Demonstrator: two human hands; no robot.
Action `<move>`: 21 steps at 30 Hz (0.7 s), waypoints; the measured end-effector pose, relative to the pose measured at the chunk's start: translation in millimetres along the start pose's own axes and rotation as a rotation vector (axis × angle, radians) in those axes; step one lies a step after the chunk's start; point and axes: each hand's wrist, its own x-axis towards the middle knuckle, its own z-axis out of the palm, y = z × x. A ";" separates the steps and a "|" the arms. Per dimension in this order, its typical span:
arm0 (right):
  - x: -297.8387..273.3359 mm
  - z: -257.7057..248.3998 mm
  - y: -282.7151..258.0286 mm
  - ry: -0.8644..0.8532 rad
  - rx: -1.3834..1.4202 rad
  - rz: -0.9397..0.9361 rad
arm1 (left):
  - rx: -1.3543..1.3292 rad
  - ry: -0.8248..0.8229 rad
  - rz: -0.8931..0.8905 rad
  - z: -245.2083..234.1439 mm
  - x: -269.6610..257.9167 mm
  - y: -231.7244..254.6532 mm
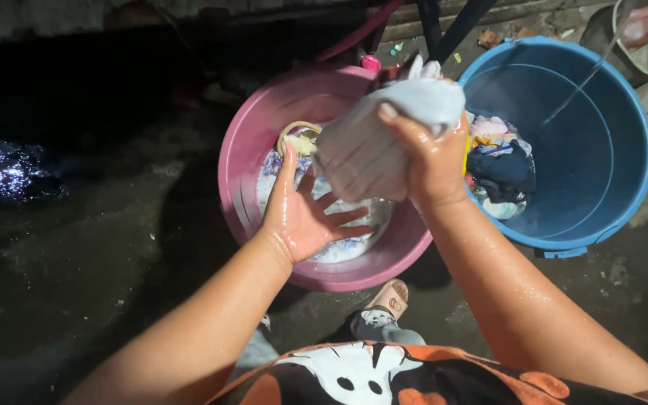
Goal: Hand-washing various pieces of clothing in a pink tub of soapy water.
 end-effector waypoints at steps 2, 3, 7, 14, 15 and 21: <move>-8.1 11.2 -5.5 -0.036 -0.169 -0.149 | -0.015 -0.173 -0.011 -3.7 10.7 5.0; -11.9 14.3 -3.8 -0.025 -0.130 -0.133 | -0.010 -0.297 0.022 2.1 16.8 9.8; -18.6 25.9 -18.8 0.014 0.199 0.099 | 0.060 -0.109 0.252 2.3 59.0 36.7; 5.4 7.3 -29.9 -0.074 0.664 0.448 | 0.489 -0.161 0.788 64.1 43.3 28.6; 8.6 8.5 -32.3 -0.128 0.753 0.539 | 0.676 -0.234 0.929 72.7 41.3 26.4; 45.9 -0.8 -17.9 -0.309 0.556 0.884 | 1.502 -0.348 1.467 111.1 4.3 2.6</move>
